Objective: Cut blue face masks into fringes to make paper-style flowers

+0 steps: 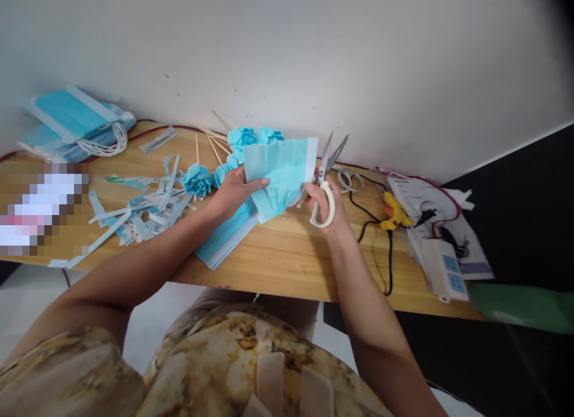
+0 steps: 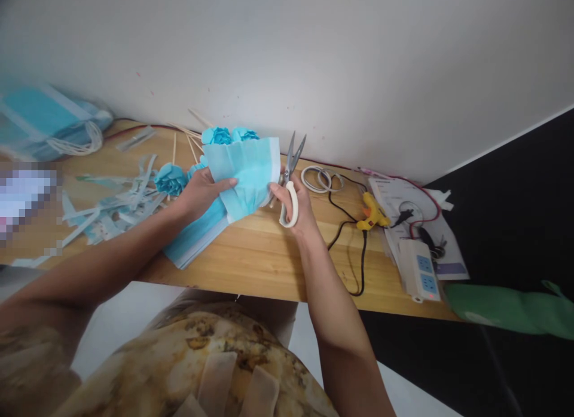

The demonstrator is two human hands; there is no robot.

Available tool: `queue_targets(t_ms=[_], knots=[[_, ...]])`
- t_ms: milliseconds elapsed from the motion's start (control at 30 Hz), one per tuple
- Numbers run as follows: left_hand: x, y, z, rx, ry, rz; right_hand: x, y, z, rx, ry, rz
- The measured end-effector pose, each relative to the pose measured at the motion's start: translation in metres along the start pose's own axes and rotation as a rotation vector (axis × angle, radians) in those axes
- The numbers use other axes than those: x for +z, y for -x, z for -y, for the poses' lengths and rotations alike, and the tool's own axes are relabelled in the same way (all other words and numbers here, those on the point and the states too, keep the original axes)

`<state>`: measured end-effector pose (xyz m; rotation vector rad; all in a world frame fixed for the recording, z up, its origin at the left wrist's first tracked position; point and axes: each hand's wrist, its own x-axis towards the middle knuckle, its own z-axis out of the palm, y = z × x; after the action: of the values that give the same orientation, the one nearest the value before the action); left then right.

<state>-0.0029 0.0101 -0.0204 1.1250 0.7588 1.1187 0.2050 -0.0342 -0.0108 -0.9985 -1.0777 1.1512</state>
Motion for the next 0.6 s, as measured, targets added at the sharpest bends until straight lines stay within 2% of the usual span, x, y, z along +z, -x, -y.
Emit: queue_targets(t_ms=[100, 200, 367, 600], knots=[[0.0018, -0.0003, -0.0019, -0.006, 0.115, 0.018, 0.003, 0.0028, -0.0001, 0.017, 0.082, 0.039], [0.0036, 0.0006, -0.0033, -0.035, 0.172, 0.074, 0.004, 0.0034, -0.0003, 0.008, 0.132, 0.008], [0.003, 0.0037, 0.0016, -0.055, 0.091, 0.219, 0.0028, 0.0015, -0.0001, -0.025, 0.138, -0.052], [0.0023, 0.0023, 0.0012, -0.024, 0.029, 0.248, -0.0005, 0.0001, 0.0009, -0.064, 0.093, -0.093]])
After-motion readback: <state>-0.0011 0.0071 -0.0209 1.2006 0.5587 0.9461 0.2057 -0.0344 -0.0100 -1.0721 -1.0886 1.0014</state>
